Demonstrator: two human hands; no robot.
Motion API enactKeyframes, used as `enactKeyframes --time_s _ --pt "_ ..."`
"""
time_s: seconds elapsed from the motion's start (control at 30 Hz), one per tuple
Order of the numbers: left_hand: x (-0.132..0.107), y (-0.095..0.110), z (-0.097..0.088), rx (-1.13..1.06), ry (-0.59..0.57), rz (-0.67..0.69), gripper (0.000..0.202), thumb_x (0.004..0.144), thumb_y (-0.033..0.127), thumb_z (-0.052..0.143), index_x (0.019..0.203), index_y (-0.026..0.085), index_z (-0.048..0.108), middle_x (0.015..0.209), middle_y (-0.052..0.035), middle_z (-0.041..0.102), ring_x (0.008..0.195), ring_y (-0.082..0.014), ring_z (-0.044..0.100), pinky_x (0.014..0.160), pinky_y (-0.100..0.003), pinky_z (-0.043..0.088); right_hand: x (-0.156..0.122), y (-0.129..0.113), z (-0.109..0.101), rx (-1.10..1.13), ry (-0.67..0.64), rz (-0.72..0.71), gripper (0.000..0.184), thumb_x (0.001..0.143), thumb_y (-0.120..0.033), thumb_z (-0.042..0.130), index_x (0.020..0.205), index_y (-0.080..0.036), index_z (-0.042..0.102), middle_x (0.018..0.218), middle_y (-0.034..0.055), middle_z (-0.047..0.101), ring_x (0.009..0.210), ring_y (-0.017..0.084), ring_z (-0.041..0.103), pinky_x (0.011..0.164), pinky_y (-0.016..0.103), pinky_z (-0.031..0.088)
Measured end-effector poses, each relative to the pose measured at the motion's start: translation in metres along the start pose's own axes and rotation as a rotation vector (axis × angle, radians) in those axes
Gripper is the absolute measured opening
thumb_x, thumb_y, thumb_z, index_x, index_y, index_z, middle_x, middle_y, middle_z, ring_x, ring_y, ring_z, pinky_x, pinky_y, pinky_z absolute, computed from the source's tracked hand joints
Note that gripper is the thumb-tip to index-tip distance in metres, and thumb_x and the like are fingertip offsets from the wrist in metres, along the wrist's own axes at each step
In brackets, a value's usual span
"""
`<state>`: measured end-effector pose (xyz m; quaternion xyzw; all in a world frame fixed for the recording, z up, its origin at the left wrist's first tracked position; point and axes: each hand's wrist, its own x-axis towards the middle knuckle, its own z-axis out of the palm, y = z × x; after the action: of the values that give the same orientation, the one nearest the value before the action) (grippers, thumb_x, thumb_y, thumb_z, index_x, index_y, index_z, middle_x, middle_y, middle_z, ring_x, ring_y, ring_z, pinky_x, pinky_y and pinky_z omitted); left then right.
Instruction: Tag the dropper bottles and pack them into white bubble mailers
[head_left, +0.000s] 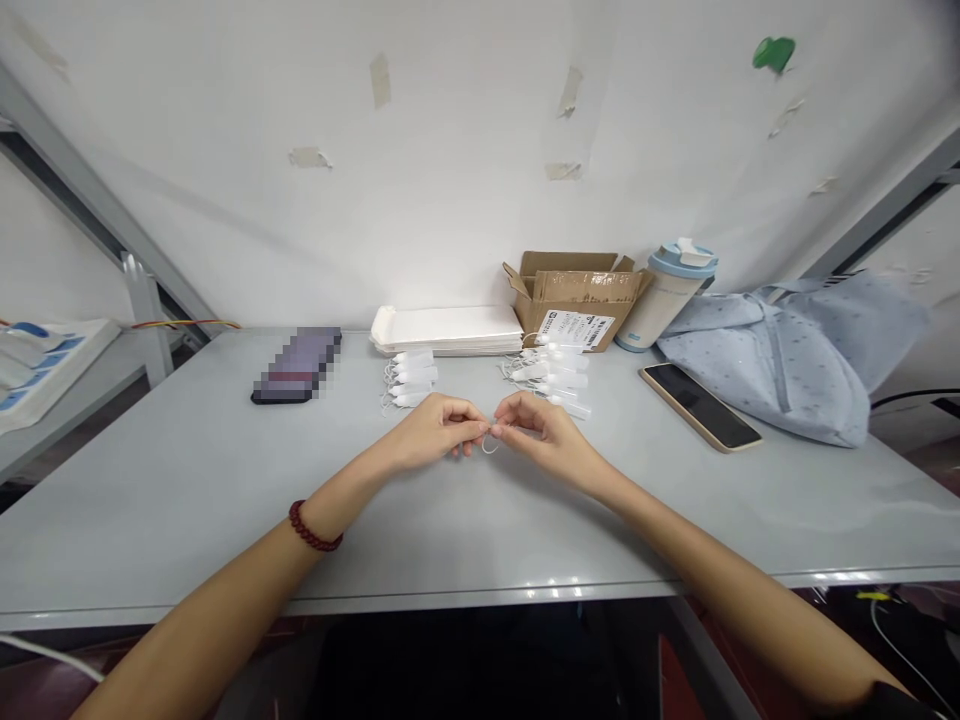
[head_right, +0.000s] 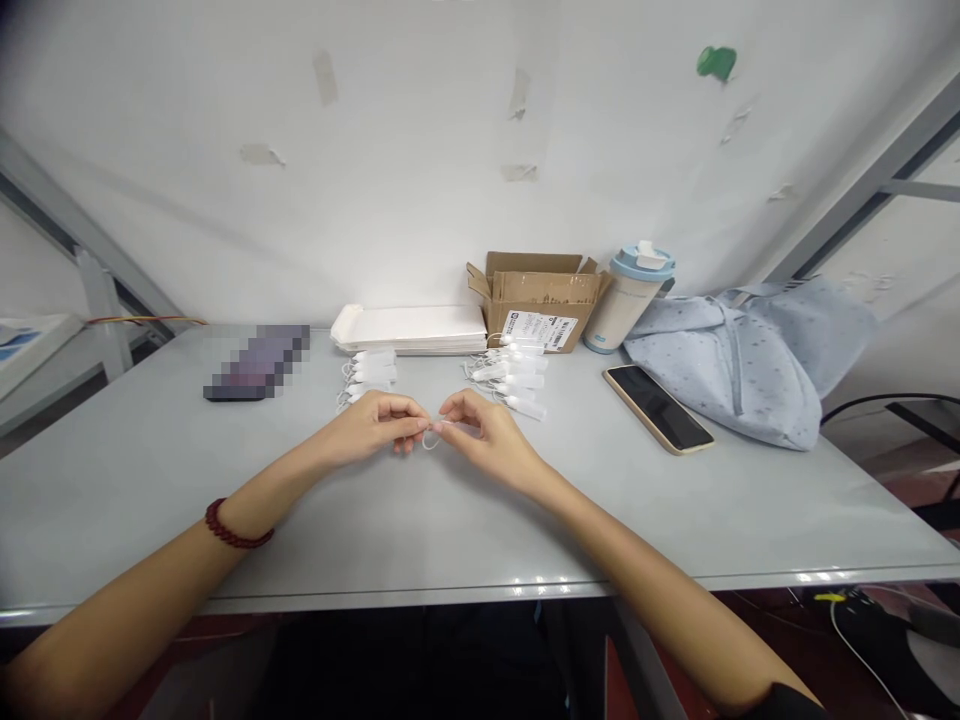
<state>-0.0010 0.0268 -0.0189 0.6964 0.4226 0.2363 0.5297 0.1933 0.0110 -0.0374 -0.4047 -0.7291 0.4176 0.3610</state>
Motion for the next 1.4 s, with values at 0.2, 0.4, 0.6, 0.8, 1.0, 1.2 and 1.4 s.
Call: enactKeyframes --time_s 0.2,0.4,0.6,0.8,1.0,1.2,1.4 --pt "-0.001 -0.001 -0.016 -0.017 0.133 0.008 0.024 0.079 0.037 0.060 0.072 0.014 0.064 0.068 -0.0023 0.061 0.059 -0.0115 0.053 0.059 -0.025 0.043 0.002 -0.009 -0.013 -0.095 0.036 0.112 0.029 0.083 -0.040 0.058 0.100 -0.017 0.060 0.074 0.0023 0.065 0.058 0.012 0.054 0.056 0.026 0.041" --pt "-0.001 -0.001 -0.015 -0.026 0.154 0.018 0.024 0.079 0.037 0.061 0.071 0.014 0.063 0.067 -0.0020 0.061 0.059 -0.0114 0.053 0.059 -0.025 0.043 0.002 -0.010 -0.014 -0.094 0.015 0.069 0.030 0.083 -0.037 0.056 0.100 -0.016 0.068 0.066 0.0002 0.058 0.056 0.012 0.051 0.057 0.026 0.042" --pt "0.000 -0.008 -0.011 -0.024 0.148 -0.005 0.022 0.078 0.033 0.060 0.068 0.014 0.062 0.063 -0.0014 0.060 0.057 -0.0106 0.052 0.058 -0.025 0.043 0.001 -0.001 -0.010 -0.106 0.012 0.065 0.030 0.083 -0.035 0.055 0.099 -0.014 0.071 0.067 0.0012 0.060 0.055 0.011 0.045 0.054 0.026 0.038" --pt "0.000 -0.012 -0.009 -0.053 0.141 0.009 0.023 0.079 0.034 0.060 0.069 0.014 0.062 0.064 -0.0008 0.059 0.056 -0.0096 0.052 0.057 -0.024 0.042 0.001 0.004 -0.008 -0.093 0.038 0.090 0.034 0.081 -0.036 0.057 0.102 -0.013 0.071 0.069 0.0022 0.061 0.056 0.011 0.043 0.054 0.026 0.038" --pt "0.001 -0.015 -0.006 -0.060 0.138 0.001 0.023 0.079 0.034 0.060 0.069 0.014 0.062 0.064 -0.0006 0.059 0.056 -0.0095 0.052 0.056 -0.024 0.042 0.000 0.004 -0.007 -0.094 0.044 0.097 0.036 0.081 -0.037 0.058 0.102 -0.012 0.071 0.070 0.0024 0.062 0.055 0.011 0.043 0.053 0.025 0.036" --pt "0.003 -0.016 -0.002 -0.032 0.175 -0.008 0.021 0.077 0.033 0.060 0.070 0.014 0.061 0.064 -0.0009 0.060 0.054 -0.0097 0.052 0.055 -0.024 0.043 -0.001 0.007 -0.005 -0.113 0.062 0.105 0.037 0.081 -0.037 0.058 0.103 -0.010 0.071 0.067 0.0025 0.062 0.054 0.010 0.043 0.052 0.025 0.036" --pt "0.005 -0.016 -0.001 -0.075 0.176 -0.017 0.021 0.072 0.033 0.064 0.078 0.014 0.062 0.066 -0.0005 0.060 0.056 -0.0104 0.052 0.055 -0.025 0.042 0.004 0.005 -0.007 -0.100 0.060 0.097 0.037 0.081 -0.037 0.058 0.103 -0.010 0.070 0.060 -0.0003 0.056 0.052 0.010 0.043 0.052 0.024 0.035"
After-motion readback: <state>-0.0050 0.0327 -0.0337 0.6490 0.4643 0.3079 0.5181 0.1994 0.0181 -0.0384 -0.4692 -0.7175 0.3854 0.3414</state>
